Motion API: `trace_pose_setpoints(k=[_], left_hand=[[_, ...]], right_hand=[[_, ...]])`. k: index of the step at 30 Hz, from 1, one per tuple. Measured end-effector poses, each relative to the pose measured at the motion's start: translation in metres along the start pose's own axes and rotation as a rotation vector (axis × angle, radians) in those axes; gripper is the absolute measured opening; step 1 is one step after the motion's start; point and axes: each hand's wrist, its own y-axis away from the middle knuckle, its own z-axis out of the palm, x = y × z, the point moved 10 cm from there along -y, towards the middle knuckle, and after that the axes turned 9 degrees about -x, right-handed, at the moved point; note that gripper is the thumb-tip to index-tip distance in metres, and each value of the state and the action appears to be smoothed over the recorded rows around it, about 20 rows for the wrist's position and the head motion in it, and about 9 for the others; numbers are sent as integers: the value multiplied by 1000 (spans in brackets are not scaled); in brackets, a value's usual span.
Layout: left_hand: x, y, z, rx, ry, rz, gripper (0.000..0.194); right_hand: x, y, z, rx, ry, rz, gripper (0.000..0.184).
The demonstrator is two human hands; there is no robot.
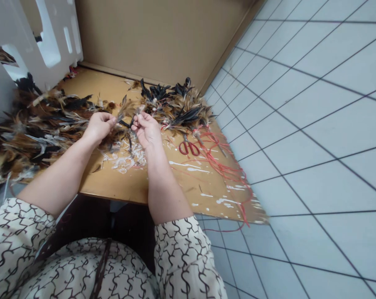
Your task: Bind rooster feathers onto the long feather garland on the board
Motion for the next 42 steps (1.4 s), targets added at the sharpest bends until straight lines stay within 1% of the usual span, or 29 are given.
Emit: trace_pose_setpoints(k=[3, 5, 8, 15, 22, 26, 29, 34, 42], left_hand=[[-7, 3, 5, -24, 249, -98, 27], [-6, 6, 11, -62, 340, -132, 27], [-4, 11, 18, -112, 405, -172, 25], [-6, 13, 28, -155, 421, -201, 23], [-7, 15, 34, -200, 446, -210, 24], [-6, 16, 36, -223, 463, -207, 24], [-6, 15, 36, -230, 462, -202, 22], [-7, 13, 38, -249, 440, -182, 23], [-4, 13, 38, -243, 423, -157, 28]], right_hand=[[3, 1, 0, 28, -13, 8, 19], [7, 1, 3, 19, 25, 10, 18], [12, 1, 7, 3, 103, 4, 18], [18, -2, 6, 23, 195, -20, 15], [18, -2, 8, 8, 241, -54, 21], [14, 0, 5, 69, 224, -95, 21], [13, 0, 2, 113, 224, -95, 20], [13, 0, 1, 127, 255, -101, 20], [10, 3, -3, 160, 274, -100, 17]])
